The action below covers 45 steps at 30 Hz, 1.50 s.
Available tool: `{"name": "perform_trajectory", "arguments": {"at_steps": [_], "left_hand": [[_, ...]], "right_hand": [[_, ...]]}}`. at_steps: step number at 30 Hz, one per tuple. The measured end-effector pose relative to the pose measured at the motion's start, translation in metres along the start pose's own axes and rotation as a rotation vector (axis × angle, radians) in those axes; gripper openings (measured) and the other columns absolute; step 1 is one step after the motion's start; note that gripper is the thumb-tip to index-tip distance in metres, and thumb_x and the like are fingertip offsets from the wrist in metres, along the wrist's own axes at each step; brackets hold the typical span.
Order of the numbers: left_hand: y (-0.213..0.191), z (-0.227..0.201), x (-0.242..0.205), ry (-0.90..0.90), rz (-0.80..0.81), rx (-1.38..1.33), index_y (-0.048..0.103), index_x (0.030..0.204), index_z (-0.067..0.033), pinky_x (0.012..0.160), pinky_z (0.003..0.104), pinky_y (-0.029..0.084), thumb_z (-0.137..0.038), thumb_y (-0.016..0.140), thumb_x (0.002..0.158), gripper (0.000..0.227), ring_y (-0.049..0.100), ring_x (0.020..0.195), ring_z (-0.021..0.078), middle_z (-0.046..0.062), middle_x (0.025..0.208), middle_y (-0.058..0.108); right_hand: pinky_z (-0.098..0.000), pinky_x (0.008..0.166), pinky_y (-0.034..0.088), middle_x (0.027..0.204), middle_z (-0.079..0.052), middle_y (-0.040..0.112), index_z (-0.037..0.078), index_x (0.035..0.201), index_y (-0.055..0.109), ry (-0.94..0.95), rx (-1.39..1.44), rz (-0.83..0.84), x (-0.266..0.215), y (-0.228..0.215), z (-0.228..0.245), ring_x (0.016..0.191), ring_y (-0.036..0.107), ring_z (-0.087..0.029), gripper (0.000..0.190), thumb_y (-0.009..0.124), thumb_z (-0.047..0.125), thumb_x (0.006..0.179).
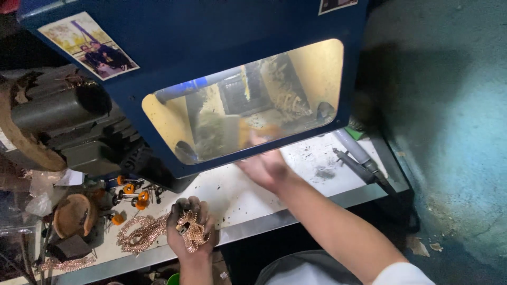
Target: The person uses a rotary tool to polish a gold-colored chain, periodically turning the chain and holding it up to the light, then brushes debris from the polishing station.
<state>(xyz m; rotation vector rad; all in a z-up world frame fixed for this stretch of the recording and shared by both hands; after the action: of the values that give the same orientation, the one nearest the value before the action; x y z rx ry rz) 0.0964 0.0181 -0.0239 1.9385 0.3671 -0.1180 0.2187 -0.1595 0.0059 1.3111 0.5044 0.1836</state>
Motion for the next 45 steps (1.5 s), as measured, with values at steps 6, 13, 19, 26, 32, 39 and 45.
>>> {"name": "perform_trajectory", "arguments": {"at_steps": [6, 13, 19, 26, 32, 39, 45], "left_hand": [[-0.013, 0.0, 0.002, -0.008, -0.023, -0.006, 0.067, 0.093, -0.0091, 0.032, 0.027, 0.032, -0.027, 0.053, 0.102, 0.025, 0.045, 0.057, 0.0188, 0.01, 0.089, 0.062], [0.0, 0.004, 0.001, -0.035, -0.042, 0.025, 0.063, 0.087, -0.009, 0.032, 0.027, 0.029, -0.025, 0.053, 0.101, 0.024, 0.042, 0.053, 0.018, 0.008, 0.079, 0.053], [0.005, 0.002, 0.003, -0.019, 0.058, -0.005, 0.064, 0.093, -0.0079, 0.033, 0.026, 0.032, -0.027, 0.054, 0.103, 0.024, 0.042, 0.057, 0.0186, 0.01, 0.08, 0.051], [-0.003, 0.004, 0.0, -0.025, -0.015, -0.043, 0.065, 0.095, -0.008, 0.036, 0.028, 0.03, -0.026, 0.055, 0.101, 0.021, 0.04, 0.061, 0.0196, 0.01, 0.084, 0.054], [-0.017, -0.002, 0.009, -0.022, 0.078, 0.002, 0.068, 0.1, -0.0082, 0.038, 0.028, 0.033, -0.031, 0.053, 0.103, 0.027, 0.043, 0.064, 0.0206, 0.011, 0.092, 0.057], [-0.005, -0.001, 0.002, -0.011, -0.048, -0.046, 0.066, 0.092, -0.0065, 0.035, 0.028, 0.03, -0.029, 0.053, 0.102, 0.028, 0.044, 0.057, 0.0195, 0.009, 0.08, 0.052], [-0.008, -0.002, 0.0, 0.011, -0.055, 0.009, 0.068, 0.092, -0.0077, 0.034, 0.027, 0.03, -0.028, 0.052, 0.103, 0.027, 0.042, 0.056, 0.0189, 0.009, 0.082, 0.053]], "right_hand": [[-0.0379, 0.122, 0.042, 0.137, -0.023, 0.061, -0.005, 0.144, 0.052, -0.252, -0.172, 0.545, -0.003, 0.042, 0.061, 0.135, 0.056, -0.032, 0.046, 0.028, 0.023, 0.116], [-0.0202, 0.061, 0.054, 0.099, -0.01, 0.067, 0.006, 0.121, 0.063, -0.252, 0.365, 0.236, 0.018, -0.017, 0.105, 0.08, 0.066, -0.018, 0.024, 0.056, 0.007, 0.098], [-0.0409, 0.121, 0.04, 0.151, -0.016, 0.053, 0.007, 0.154, 0.045, 0.075, 0.039, 0.351, 0.036, 0.055, -0.007, 0.138, 0.052, -0.03, 0.052, 0.042, 0.037, 0.112], [-0.05, 0.115, 0.046, 0.143, -0.023, 0.058, -0.003, 0.149, 0.049, 0.133, -0.173, 0.301, 0.032, 0.035, -0.013, 0.13, 0.059, -0.036, 0.046, 0.043, 0.023, 0.111], [-0.0418, 0.095, 0.059, 0.116, -0.014, 0.075, 0.003, 0.127, 0.068, -0.205, -0.078, 0.205, -0.025, 0.033, 0.105, 0.107, 0.072, -0.03, 0.031, 0.063, 0.024, 0.104], [-0.054, 0.104, 0.054, 0.131, -0.029, 0.063, 0.0, 0.129, 0.048, 0.073, -0.463, -0.388, -0.103, -0.033, 0.059, 0.122, 0.062, -0.04, 0.031, 0.044, 0.018, 0.104], [-0.0389, 0.117, 0.05, 0.135, -0.01, 0.062, 0.007, 0.138, 0.054, -0.499, -1.039, -0.473, -0.211, -0.091, 0.156, 0.131, 0.061, -0.026, 0.05, 0.062, 0.004, 0.089]]}}
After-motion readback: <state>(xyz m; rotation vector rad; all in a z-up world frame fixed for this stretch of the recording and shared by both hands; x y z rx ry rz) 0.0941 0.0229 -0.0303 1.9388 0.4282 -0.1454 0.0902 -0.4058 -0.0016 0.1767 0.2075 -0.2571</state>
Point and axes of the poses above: each hand's wrist, its own x-axis towards the middle knuckle, its own y-axis out of the palm, z = x × y, the point moved 10 cm from there along x, towards the middle knuckle
